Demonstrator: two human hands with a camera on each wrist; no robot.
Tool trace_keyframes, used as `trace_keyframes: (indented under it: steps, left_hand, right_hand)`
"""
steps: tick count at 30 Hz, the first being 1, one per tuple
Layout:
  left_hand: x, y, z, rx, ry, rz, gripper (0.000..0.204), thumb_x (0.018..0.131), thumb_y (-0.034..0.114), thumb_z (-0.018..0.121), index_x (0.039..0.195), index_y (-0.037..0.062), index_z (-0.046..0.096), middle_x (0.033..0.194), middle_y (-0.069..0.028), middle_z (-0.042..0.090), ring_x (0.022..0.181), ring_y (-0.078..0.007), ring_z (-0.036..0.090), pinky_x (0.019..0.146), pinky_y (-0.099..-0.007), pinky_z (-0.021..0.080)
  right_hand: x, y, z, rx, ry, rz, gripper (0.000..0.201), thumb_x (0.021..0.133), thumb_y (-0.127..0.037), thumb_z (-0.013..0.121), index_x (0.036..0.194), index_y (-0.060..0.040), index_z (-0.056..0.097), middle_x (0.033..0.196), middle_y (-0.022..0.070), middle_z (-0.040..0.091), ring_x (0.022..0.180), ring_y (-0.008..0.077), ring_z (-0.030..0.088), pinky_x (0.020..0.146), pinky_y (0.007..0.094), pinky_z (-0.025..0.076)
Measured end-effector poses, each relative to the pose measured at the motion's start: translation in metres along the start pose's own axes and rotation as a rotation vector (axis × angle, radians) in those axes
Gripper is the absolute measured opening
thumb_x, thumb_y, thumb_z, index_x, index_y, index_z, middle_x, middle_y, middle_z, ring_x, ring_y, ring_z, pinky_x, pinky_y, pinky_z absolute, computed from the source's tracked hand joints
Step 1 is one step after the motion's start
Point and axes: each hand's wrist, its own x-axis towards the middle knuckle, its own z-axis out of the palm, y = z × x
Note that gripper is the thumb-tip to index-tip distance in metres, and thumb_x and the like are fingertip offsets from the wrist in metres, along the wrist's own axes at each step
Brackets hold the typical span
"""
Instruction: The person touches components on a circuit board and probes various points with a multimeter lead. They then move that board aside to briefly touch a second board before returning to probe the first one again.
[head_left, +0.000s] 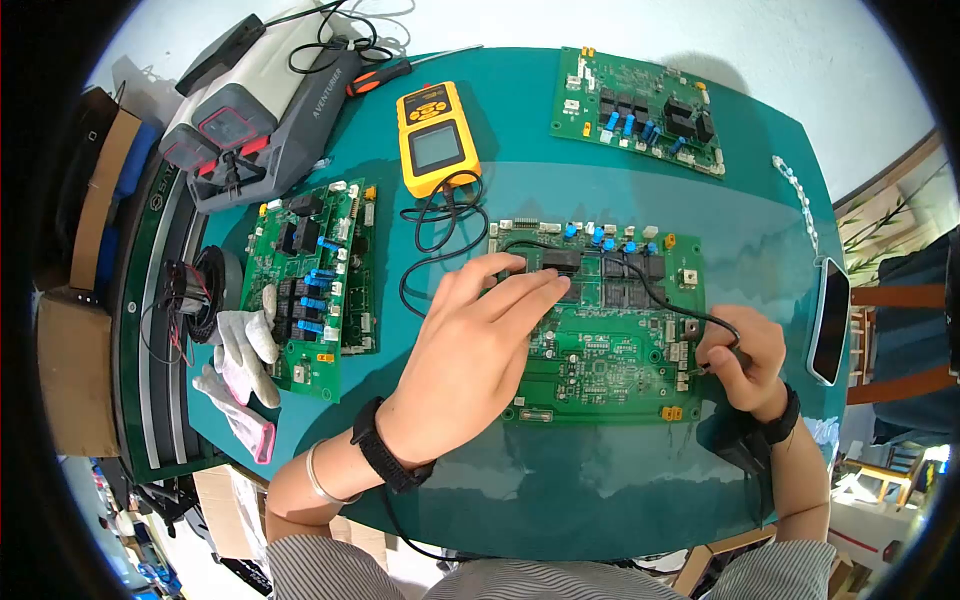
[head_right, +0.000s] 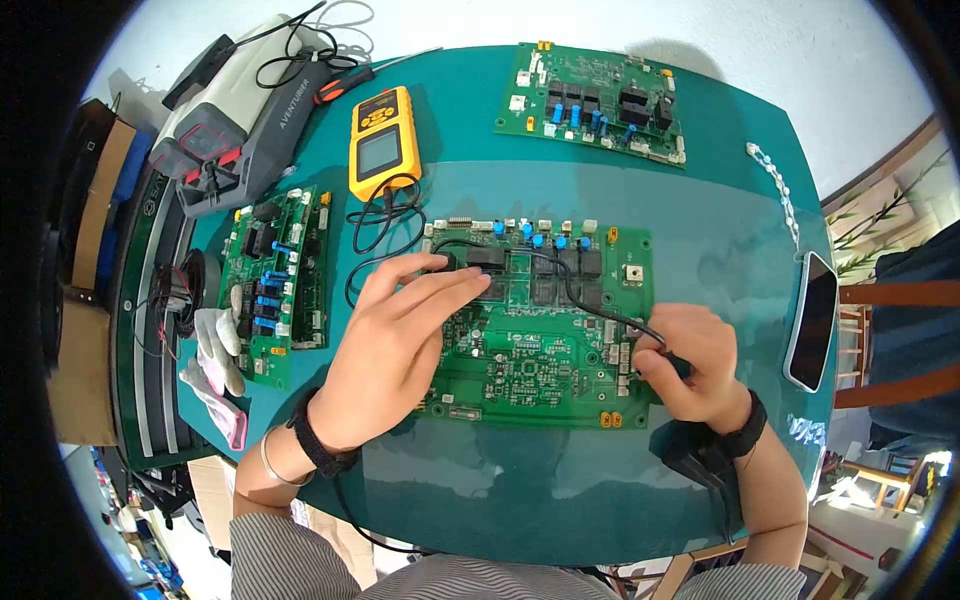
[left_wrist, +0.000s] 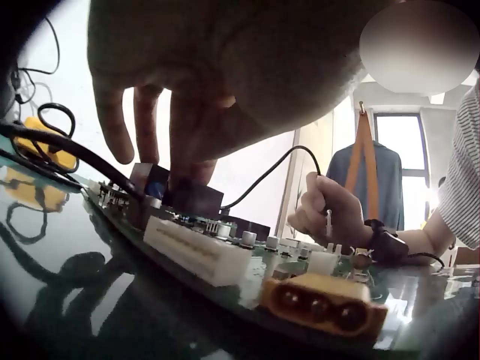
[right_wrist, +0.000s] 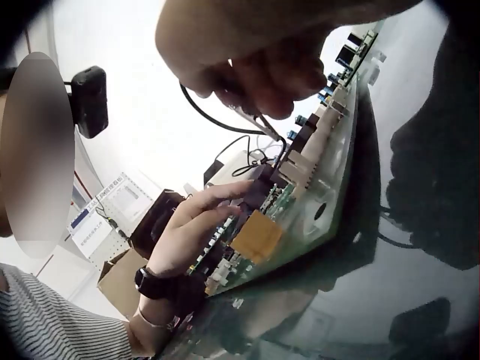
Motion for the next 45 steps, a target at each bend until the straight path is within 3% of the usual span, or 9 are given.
trace_keyframes:
  steps: [7,20,26,29,32,35,41,43,45]
  left_hand:
    - [0.002,-0.011,-0.002,-0.127,0.004,0.003,0.054,0.08,-0.016,0.052,0.129,0.0022,0.068,0.128,-0.0134,0.07,0.122,-0.0381,0.055,0.11,-0.0454,0.043]
    - [0.008,-0.03,0.001,-0.244,0.151,-0.007,0.032,0.087,-0.013,0.054,0.109,0.0026,0.072,0.105,-0.0138,0.073,0.106,-0.0335,0.065,0.099,-0.0414,0.048]
    - [0.009,-0.031,-0.002,-0.348,0.176,-0.124,0.035,0.087,-0.013,0.054,0.114,0.0022,0.071,0.112,-0.0122,0.071,0.108,-0.0308,0.066,0.098,-0.0379,0.049]
    - [0.009,-0.032,0.001,-0.367,0.164,-0.154,0.037,0.086,-0.012,0.055,0.117,0.0025,0.069,0.121,-0.0118,0.069,0.112,-0.029,0.065,0.097,-0.036,0.05]
    - [0.009,-0.035,0.004,-0.188,0.213,-0.045,0.038,0.086,-0.011,0.057,0.119,0.0036,0.068,0.126,-0.0122,0.067,0.117,-0.0292,0.063,0.1,-0.0364,0.049]
    - [0.008,-0.029,0.0,-0.202,0.16,-0.087,0.039,0.085,-0.01,0.058,0.12,0.0043,0.068,0.129,-0.0128,0.066,0.122,-0.0309,0.061,0.105,-0.0386,0.048]
    - [0.007,-0.03,0.004,-0.171,0.168,-0.042,0.037,0.085,-0.01,0.059,0.118,0.0036,0.068,0.128,-0.0138,0.066,0.125,-0.034,0.06,0.109,-0.0419,0.046]
    - [0.007,-0.029,0.002,-0.187,0.154,-0.082,0.037,0.085,-0.01,0.059,0.118,0.0034,0.068,0.127,-0.0138,0.067,0.125,-0.0339,0.06,0.109,-0.042,0.046]
    - [0.008,-0.03,0.001,-0.188,0.152,-0.072,0.037,0.084,-0.01,0.059,0.118,0.0036,0.068,0.127,-0.0137,0.067,0.125,-0.0338,0.06,0.109,-0.0419,0.046]
  right_hand:
    - [0.003,0.002,-0.001,-0.072,-0.087,-0.097,0.016,0.084,-0.003,0.071,0.074,-0.0001,0.059,0.065,0.0089,0.056,0.052,0.027,0.049,0.05,0.036,0.036]
    - [-0.002,-0.001,0.002,-0.148,-0.041,0.02,0.018,0.089,-0.01,0.07,0.075,-0.0013,0.061,0.063,0.0086,0.054,0.055,0.0276,0.052,0.052,0.036,0.037]
    - [-0.004,0.0,0.001,0.016,-0.058,0.049,0.016,0.085,-0.004,0.072,0.075,-0.0006,0.06,0.064,0.0103,0.051,0.055,0.0289,0.05,0.052,0.0381,0.035]
    - [0.003,0.001,-0.001,-0.199,-0.149,-0.062,0.016,0.084,-0.002,0.073,0.075,-0.0002,0.06,0.064,0.0108,0.052,0.055,0.0292,0.05,0.052,0.0382,0.034]
    - [0.001,-0.002,0.0,-0.163,-0.14,-0.053,0.017,0.084,-0.003,0.073,0.075,0.0002,0.06,0.065,0.0107,0.053,0.056,0.0296,0.05,0.052,0.0377,0.034]
    - [-0.002,-0.005,0.003,0.128,-0.019,0.085,0.02,0.087,-0.006,0.072,0.073,0.0009,0.059,0.063,0.0105,0.051,0.054,0.0293,0.047,0.051,0.0381,0.034]
    - [0.004,0.0,0.003,-0.033,-0.076,-0.064,0.018,0.084,-0.003,0.071,0.073,0.001,0.059,0.062,0.0118,0.049,0.053,0.0299,0.047,0.05,0.0392,0.033]
    - [0.009,-0.003,-0.001,-0.151,-0.224,-0.103,0.017,0.084,-0.001,0.07,0.073,0.0013,0.058,0.063,0.012,0.05,0.053,0.0311,0.047,0.05,0.04,0.034]
    - [0.006,-0.002,0.004,-0.089,-0.158,-0.067,0.018,0.085,-0.001,0.07,0.072,0.0012,0.057,0.062,0.0119,0.05,0.053,0.031,0.047,0.05,0.0401,0.034]
